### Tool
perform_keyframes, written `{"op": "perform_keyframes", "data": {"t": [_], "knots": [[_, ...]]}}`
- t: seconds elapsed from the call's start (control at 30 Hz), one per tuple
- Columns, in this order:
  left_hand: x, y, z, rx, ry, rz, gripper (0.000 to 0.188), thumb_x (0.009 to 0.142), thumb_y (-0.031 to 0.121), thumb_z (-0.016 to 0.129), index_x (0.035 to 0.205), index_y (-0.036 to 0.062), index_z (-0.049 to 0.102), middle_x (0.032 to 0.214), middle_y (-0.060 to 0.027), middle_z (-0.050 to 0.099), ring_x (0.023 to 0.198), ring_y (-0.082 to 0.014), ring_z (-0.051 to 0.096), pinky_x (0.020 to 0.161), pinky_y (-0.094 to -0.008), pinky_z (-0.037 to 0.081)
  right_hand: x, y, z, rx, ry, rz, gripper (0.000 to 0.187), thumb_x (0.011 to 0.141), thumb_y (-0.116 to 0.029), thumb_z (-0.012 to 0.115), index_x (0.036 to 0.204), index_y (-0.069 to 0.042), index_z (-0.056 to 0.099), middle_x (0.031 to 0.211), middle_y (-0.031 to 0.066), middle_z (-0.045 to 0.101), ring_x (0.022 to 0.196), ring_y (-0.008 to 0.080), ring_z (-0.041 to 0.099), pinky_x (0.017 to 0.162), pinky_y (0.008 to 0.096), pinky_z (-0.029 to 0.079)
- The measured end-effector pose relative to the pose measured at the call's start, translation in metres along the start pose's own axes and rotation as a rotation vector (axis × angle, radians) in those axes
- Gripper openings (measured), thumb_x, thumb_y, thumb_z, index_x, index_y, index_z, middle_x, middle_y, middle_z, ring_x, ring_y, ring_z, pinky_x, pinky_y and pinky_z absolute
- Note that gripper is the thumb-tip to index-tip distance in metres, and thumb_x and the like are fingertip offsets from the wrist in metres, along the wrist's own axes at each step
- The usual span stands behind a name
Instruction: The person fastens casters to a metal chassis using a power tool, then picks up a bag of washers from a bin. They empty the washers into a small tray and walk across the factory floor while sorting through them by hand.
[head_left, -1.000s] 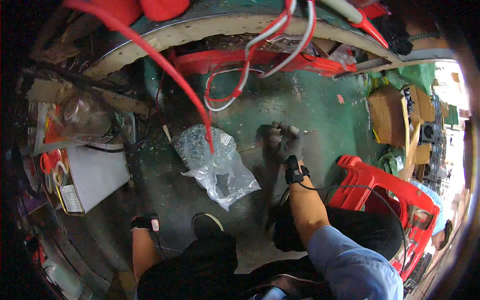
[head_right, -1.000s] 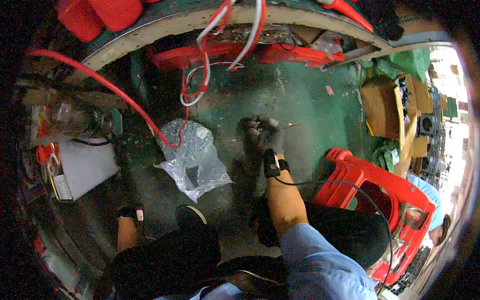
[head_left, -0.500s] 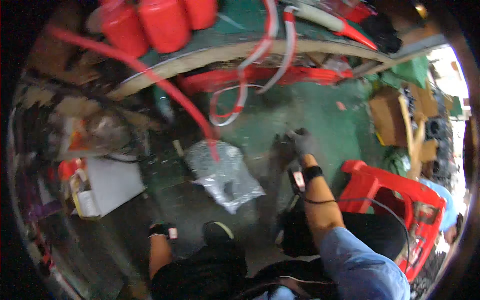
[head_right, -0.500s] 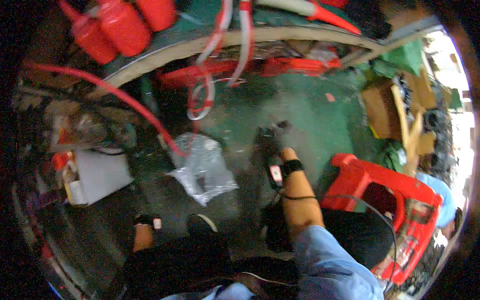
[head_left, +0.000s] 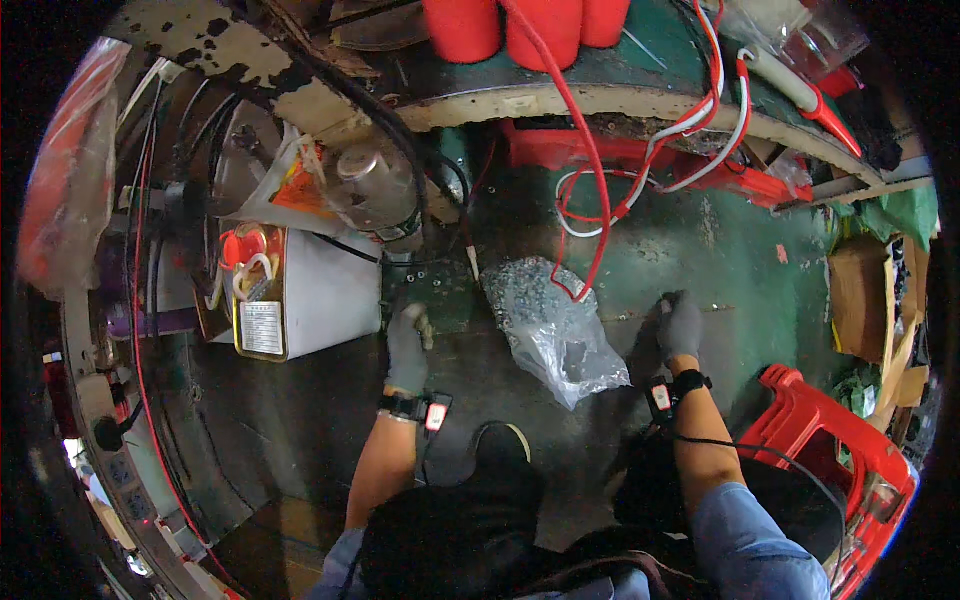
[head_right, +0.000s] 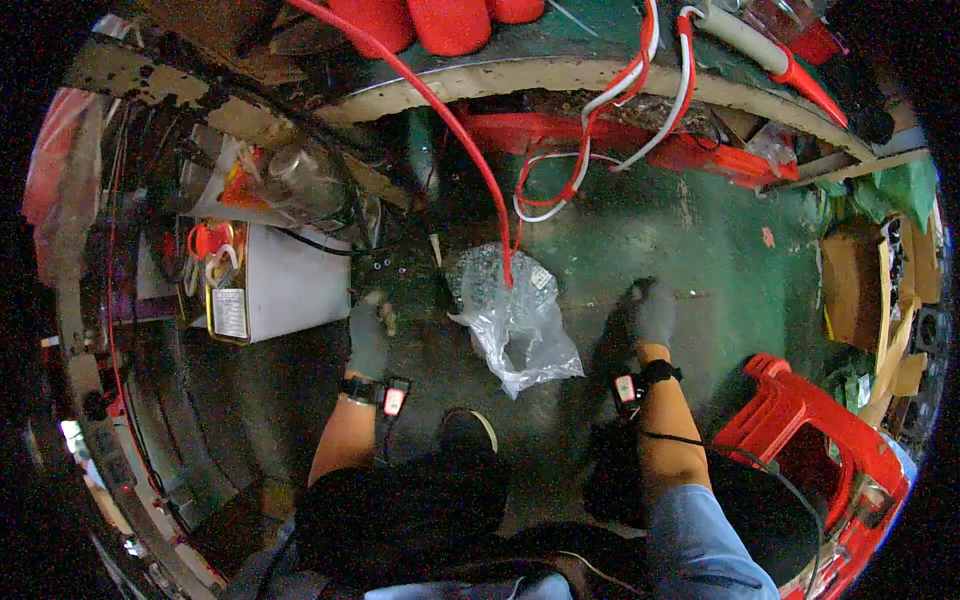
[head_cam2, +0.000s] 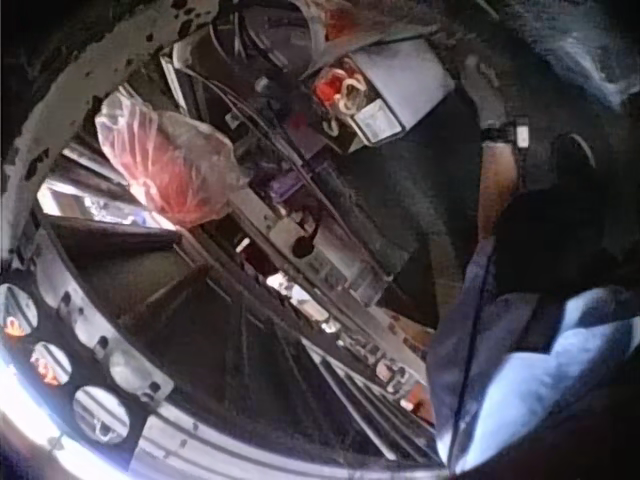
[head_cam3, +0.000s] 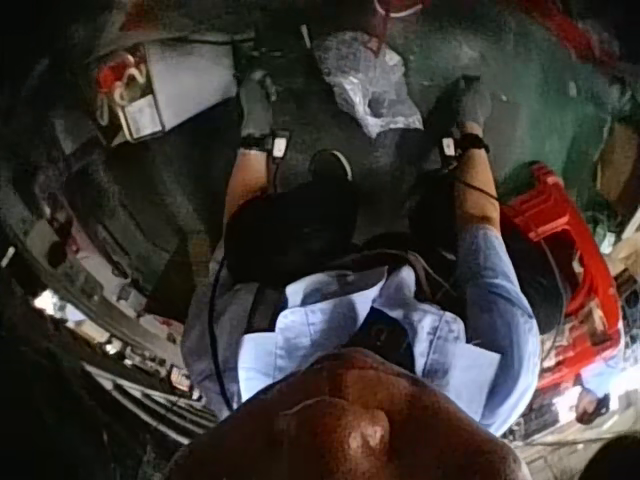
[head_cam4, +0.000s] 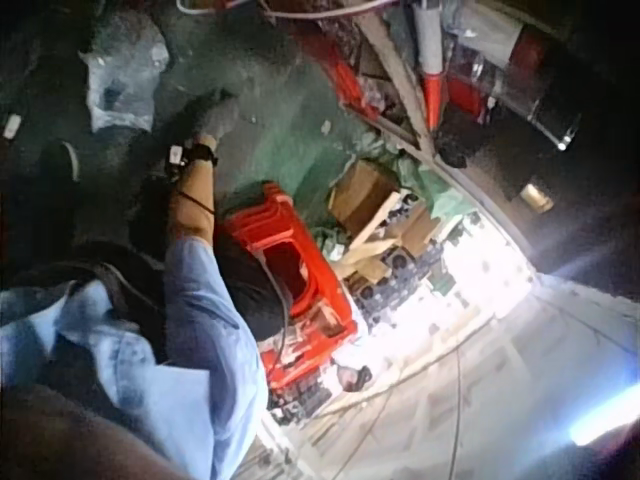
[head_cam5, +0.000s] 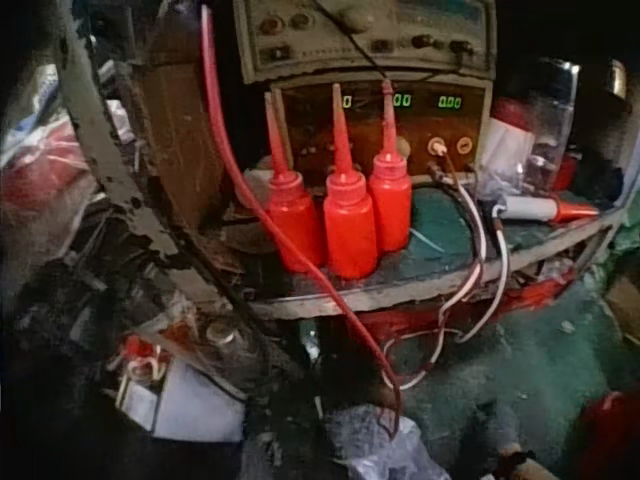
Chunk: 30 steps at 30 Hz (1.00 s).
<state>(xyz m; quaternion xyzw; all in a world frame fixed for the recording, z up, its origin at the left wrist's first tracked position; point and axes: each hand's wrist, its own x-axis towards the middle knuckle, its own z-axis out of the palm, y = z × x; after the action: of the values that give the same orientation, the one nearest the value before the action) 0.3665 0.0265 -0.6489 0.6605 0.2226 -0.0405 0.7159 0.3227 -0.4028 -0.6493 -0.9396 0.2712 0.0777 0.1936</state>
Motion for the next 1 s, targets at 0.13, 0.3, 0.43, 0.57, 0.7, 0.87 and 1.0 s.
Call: {"op": "perform_keyframes", "data": {"t": [0.13,0.3,0.43,0.57,0.7,0.87,1.0], "knots": [[0.013,0.042,0.067,1.425,0.116,0.097,0.064,0.088,0.054,0.04,0.122,-0.0009,0.046,0.107,-0.0234,0.058,0.091,-0.033,0.06,0.076,-0.0451,0.047,-0.008,-0.003,-0.021,-0.065,0.058,0.126,0.029,0.082,-0.028,0.058,0.099,-0.004,0.056,0.094,0.0194,0.061,0.088,0.0377,0.058,0.075,0.0453,0.046],[0.038,0.03,0.058,1.579,0.083,0.048,0.054,0.088,0.047,0.04,0.116,0.0029,0.052,0.103,-0.02,0.061,0.088,-0.0349,0.061,0.074,-0.0454,0.048,-0.009,0.011,-0.002,-0.159,0.121,0.085,0.029,0.083,-0.028,0.059,0.099,-0.005,0.055,0.092,0.0191,0.06,0.086,0.0372,0.058,0.073,0.0461,0.047],[0.057,-0.01,0.028,1.603,0.07,0.588,0.032,0.085,0.033,0.047,0.101,0.0087,0.062,0.097,-0.0149,0.063,0.081,-0.0335,0.062,0.07,-0.0447,0.049,-0.008,0.018,0.006,-0.218,0.154,0.035,0.03,0.083,-0.03,0.059,0.099,-0.005,0.054,0.087,0.0176,0.061,0.082,0.0371,0.059,0.071,0.0463,0.047],[0.064,-0.022,0.031,1.658,-0.017,0.41,0.026,0.084,0.028,0.05,0.095,0.0104,0.065,0.094,-0.0148,0.064,0.08,-0.0312,0.062,0.068,-0.0431,0.049,-0.008,0.012,-0.008,-0.188,0.028,0.08,0.024,0.081,-0.027,0.058,0.095,-0.007,0.054,0.091,0.0156,0.06,0.083,0.0349,0.059,0.069,0.045,0.046],[0.071,-0.03,0.019,1.581,0.027,0.778,0.018,0.075,0.026,0.059,0.071,0.0091,0.065,0.072,-0.0106,0.062,0.064,-0.0295,0.06,0.056,-0.0422,0.049,0.003,0.005,-0.005,0.388,0.088,0.105,0.02,0.081,-0.026,0.055,0.087,-0.007,0.055,0.084,0.0097,0.061,0.075,0.0272,0.059,0.056,0.0385,0.044],[0.072,-0.032,0.009,1.603,0.034,1.074,0.022,0.079,0.026,0.057,0.078,0.0045,0.06,0.066,-0.0099,0.059,0.057,-0.0252,0.057,0.053,-0.0361,0.047,0.026,-0.015,-0.007,2.029,-0.935,0.158,0.023,0.082,-0.032,0.053,0.086,-0.009,0.054,0.073,-0.0006,0.054,0.06,0.0156,0.05,0.049,0.0243,0.033],[0.063,-0.032,0.014,1.418,0.05,0.856,0.028,0.082,0.031,0.053,0.079,0.0045,0.061,0.064,-0.0096,0.057,0.056,-0.0245,0.057,0.051,-0.0366,0.046,0.028,-0.055,-0.023,1.821,-0.746,0.313,0.022,0.081,-0.03,0.053,0.087,-0.009,0.053,0.077,0.0011,0.054,0.063,0.016,0.05,0.047,0.0249,0.035]]}}
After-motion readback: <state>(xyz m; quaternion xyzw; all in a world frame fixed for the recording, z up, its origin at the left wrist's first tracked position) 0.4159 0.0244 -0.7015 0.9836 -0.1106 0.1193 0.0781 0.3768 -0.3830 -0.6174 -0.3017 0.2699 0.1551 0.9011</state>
